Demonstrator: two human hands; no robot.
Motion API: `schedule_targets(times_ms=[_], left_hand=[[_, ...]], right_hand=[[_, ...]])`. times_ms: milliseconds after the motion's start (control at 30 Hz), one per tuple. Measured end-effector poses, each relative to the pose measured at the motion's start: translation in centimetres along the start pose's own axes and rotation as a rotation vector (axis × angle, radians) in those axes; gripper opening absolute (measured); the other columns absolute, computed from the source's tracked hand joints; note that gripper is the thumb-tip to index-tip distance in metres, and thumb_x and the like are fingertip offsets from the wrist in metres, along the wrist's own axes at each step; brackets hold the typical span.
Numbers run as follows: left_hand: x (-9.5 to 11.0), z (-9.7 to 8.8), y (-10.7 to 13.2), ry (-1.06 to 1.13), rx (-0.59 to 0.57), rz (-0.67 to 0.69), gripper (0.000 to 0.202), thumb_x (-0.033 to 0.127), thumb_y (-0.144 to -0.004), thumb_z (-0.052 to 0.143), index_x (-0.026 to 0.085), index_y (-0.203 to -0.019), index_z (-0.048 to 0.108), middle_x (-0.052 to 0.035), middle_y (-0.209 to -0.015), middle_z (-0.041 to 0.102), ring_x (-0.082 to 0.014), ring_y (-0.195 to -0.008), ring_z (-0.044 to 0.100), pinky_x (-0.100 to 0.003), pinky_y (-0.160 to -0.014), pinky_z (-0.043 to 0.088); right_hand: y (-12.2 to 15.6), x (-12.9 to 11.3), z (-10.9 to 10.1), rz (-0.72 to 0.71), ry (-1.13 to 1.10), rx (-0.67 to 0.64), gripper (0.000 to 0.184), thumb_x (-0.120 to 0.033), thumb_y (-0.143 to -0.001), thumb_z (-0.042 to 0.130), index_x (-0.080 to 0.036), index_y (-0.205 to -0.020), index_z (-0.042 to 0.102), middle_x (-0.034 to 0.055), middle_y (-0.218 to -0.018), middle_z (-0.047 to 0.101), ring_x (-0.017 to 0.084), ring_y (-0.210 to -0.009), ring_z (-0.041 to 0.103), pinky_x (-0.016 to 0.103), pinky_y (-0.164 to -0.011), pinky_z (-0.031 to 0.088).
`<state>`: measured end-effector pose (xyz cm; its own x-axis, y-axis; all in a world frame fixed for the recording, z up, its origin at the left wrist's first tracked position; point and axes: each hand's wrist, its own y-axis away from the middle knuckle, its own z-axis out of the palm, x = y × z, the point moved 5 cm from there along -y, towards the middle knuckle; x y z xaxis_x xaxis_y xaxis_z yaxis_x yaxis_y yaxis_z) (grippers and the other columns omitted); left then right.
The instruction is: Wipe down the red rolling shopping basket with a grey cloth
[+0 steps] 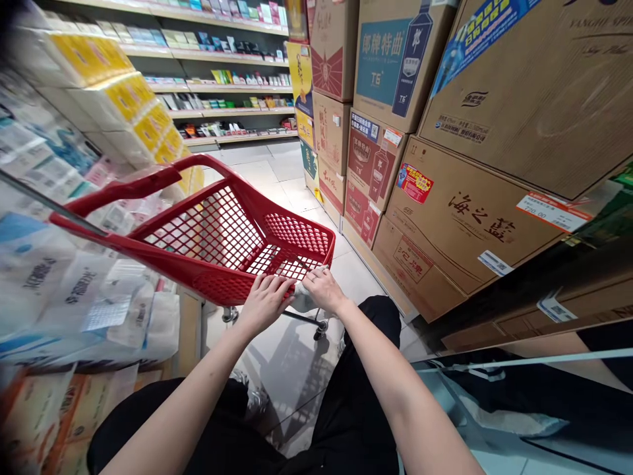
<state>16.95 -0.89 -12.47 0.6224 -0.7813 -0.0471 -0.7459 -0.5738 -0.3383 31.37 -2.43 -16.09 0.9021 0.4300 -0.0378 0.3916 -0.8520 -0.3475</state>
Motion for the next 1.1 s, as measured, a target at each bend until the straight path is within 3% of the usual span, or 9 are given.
schedule_targets(times_ms=[200, 367, 467, 533, 633, 767, 900, 1100], left_hand=[[0.1, 1.0, -0.5, 0.023, 0.033, -0.047, 0.046, 0.039, -0.090, 0.044, 0.024, -0.132, 0.048, -0.0111, -0.125, 0.055, -0.0270, -0.122, 0.042, -0.048, -0.110, 0.018], [-1.1, 1.2, -1.5, 0.005, -0.024, -0.048, 0.046, 0.033, -0.092, 0.038, 0.030, -0.138, 0.041, -0.0086, -0.127, 0.055, -0.0242, -0.114, 0.048, -0.044, -0.105, 0.024], [-1.6, 1.1, -1.9, 0.010, -0.063, -0.027, 0.048, 0.028, -0.091, 0.039, 0.033, -0.139, 0.039, -0.0073, -0.123, 0.058, -0.0233, -0.108, 0.050, -0.041, -0.097, 0.030], [-1.8, 1.1, -2.0, -0.004, -0.082, -0.039, 0.043, 0.029, -0.092, 0.038, 0.032, -0.135, 0.045, -0.0073, -0.113, 0.062, -0.0234, -0.102, 0.052, -0.039, -0.092, 0.032], [-1.9, 1.1, -2.4, -0.034, -0.091, -0.081, 0.037, 0.033, -0.093, 0.036, 0.032, -0.124, 0.055, -0.0074, -0.097, 0.064, -0.0238, -0.095, 0.052, -0.039, -0.086, 0.032], [-1.7, 1.5, -3.3, -0.045, -0.074, -0.122, 0.035, 0.037, -0.093, 0.035, 0.031, -0.115, 0.061, -0.0073, -0.092, 0.063, -0.0235, -0.092, 0.052, -0.039, -0.085, 0.032], [-1.5, 2.0, -4.1, -0.067, -0.046, -0.155, 0.035, 0.037, -0.093, 0.034, 0.030, -0.116, 0.061, -0.0079, -0.091, 0.062, -0.0240, -0.090, 0.051, -0.040, -0.085, 0.031], [-1.3, 2.4, -4.5, 0.006, -0.002, -0.180, 0.035, 0.036, -0.093, 0.034, 0.031, -0.113, 0.062, -0.0080, -0.091, 0.062, -0.0240, -0.090, 0.049, -0.042, -0.089, 0.030]], right_hand=[[-0.3, 0.8, 0.2, 0.057, -0.097, 0.041, 0.016, -0.025, -0.090, 0.051, -0.017, -0.101, 0.059, 0.0104, -0.102, 0.061, 0.025, -0.110, 0.047, 0.040, -0.091, 0.040], [1.4, 0.0, 0.7, 0.289, -0.378, 0.334, 0.035, -0.013, -0.090, 0.041, -0.021, -0.120, 0.057, 0.0069, -0.130, 0.051, 0.021, -0.131, 0.034, 0.038, -0.108, 0.033], [2.8, -0.7, 1.3, 0.445, -0.558, 0.489, 0.044, -0.007, -0.086, 0.038, -0.023, -0.122, 0.058, 0.0052, -0.130, 0.051, 0.018, -0.126, 0.042, 0.033, -0.107, 0.034], [3.5, -0.9, 2.0, 0.559, -0.654, 0.537, 0.038, -0.009, -0.084, 0.040, -0.022, -0.112, 0.063, 0.0065, -0.119, 0.057, 0.017, -0.114, 0.051, 0.030, -0.099, 0.040], [4.6, -0.7, 3.2, 0.792, -0.715, 0.543, 0.023, -0.017, -0.084, 0.045, -0.019, -0.095, 0.065, 0.0062, -0.098, 0.061, 0.017, -0.091, 0.057, 0.027, -0.084, 0.045], [6.5, 0.0, 5.3, 1.074, -0.714, 0.451, 0.015, -0.022, -0.082, 0.048, -0.018, -0.078, 0.062, 0.0015, -0.075, 0.058, 0.016, -0.072, 0.052, 0.024, -0.070, 0.042], [6.6, 0.4, 6.3, 1.056, -0.728, 0.398, 0.013, -0.022, -0.081, 0.050, -0.018, -0.080, 0.063, 0.0014, -0.077, 0.057, 0.016, -0.074, 0.053, 0.023, -0.072, 0.041], [3.0, -0.2, 6.8, 0.995, -0.687, 0.391, 0.013, -0.020, -0.083, 0.050, -0.017, -0.083, 0.063, 0.0073, -0.093, 0.060, 0.018, -0.085, 0.056, 0.027, -0.081, 0.043]])
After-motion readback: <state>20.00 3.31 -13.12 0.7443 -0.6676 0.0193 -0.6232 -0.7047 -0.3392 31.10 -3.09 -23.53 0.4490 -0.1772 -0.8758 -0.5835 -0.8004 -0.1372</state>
